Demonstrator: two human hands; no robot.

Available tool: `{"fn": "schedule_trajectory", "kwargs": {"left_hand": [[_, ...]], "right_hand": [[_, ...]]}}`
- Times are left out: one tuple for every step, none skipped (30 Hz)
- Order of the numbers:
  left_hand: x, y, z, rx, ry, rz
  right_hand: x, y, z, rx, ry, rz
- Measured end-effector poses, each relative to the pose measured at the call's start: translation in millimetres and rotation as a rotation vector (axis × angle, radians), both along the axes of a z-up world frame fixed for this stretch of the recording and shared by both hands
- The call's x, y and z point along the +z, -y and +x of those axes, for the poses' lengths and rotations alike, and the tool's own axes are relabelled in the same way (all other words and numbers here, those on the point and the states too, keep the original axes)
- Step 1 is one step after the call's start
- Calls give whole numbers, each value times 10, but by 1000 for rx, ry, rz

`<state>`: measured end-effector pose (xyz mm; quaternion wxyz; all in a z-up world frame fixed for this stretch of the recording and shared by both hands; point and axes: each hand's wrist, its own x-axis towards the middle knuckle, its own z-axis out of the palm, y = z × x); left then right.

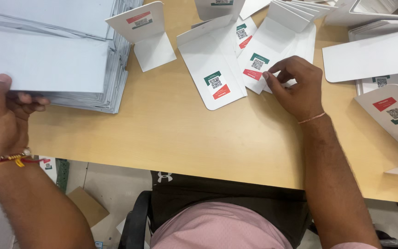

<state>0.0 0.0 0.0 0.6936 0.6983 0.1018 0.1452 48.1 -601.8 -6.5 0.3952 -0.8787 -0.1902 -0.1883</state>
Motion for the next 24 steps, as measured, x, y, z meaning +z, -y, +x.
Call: {"fn": "schedule_trajectory", "kwargs": {"left_hand": [[-72, -71, 17, 0, 3, 0], [-85, -175, 72, -1, -21, -3], [-84, -263, 121, -24, -80, 12], [-69, -327, 173, -49, -138, 29], [-7, -396, 205, -95, -233, 63], [47, -424, 235, -141, -327, 96], [81, -409, 253, -100, -366, 164], [114, -369, 266, -58, -406, 230], [158, -321, 261, -16, -444, 298], [199, -268, 233, 16, -493, 353], [223, -209, 215, 44, -542, 407], [240, -163, 205, 71, -592, 461], [254, -139, 224, 40, -581, 435], [265, -133, 254, 8, -571, 408], [270, -137, 271, -20, -559, 383], [268, -133, 274, -8, -567, 402], [278, -124, 286, 6, -572, 422], [290, -96, 298, 20, -576, 442], [311, -54, 295, 49, -577, 458], [345, 8, 281, 79, -579, 475], [394, 98, 265, 107, -579, 493], [439, 226, 184, 198, -517, 570], [471, 407, 77, 278, -449, 643], [520, 612, -3, 358, -378, 715]], "right_hand": [[-7, 0, -1, 1, -23, -2], [-15, -1, 3, 3, -45, -3], [-27, 2, -1, 2, -71, -5], [-40, -1, 9, -3, -76, -13], [-56, -2, 18, -8, -86, -23], [-69, 0, 16, -12, -96, -32], [-73, 2, 15, -15, -113, -25], [-70, 8, 10, -17, -129, -19], [-68, 5, 16, -18, -143, -11], [-68, -4, 27, -13, -152, -12], [-68, -2, 29, -13, -163, -13], [-69, 0, 32, -12, -174, -15], [-74, 4, 31, -13, -168, -24], [-80, 2, 37, -15, -162, -33], [-85, -8, 42, -15, -154, -40], [-82, -11, 32, -13, -154, -52], [-69, -13, 36, -11, -151, -63], [-54, -15, 41, -8, -147, -73], [-47, -21, 36, -13, -152, -78], [-41, -26, 33, -17, -156, -82], [-40, -34, 30, -23, -161, -85], [-47, -50, 31, -17, -144, -99], [-49, -49, 26, -20, -128, -116], [-48, -43, 24, -24, -113, -133]]}}
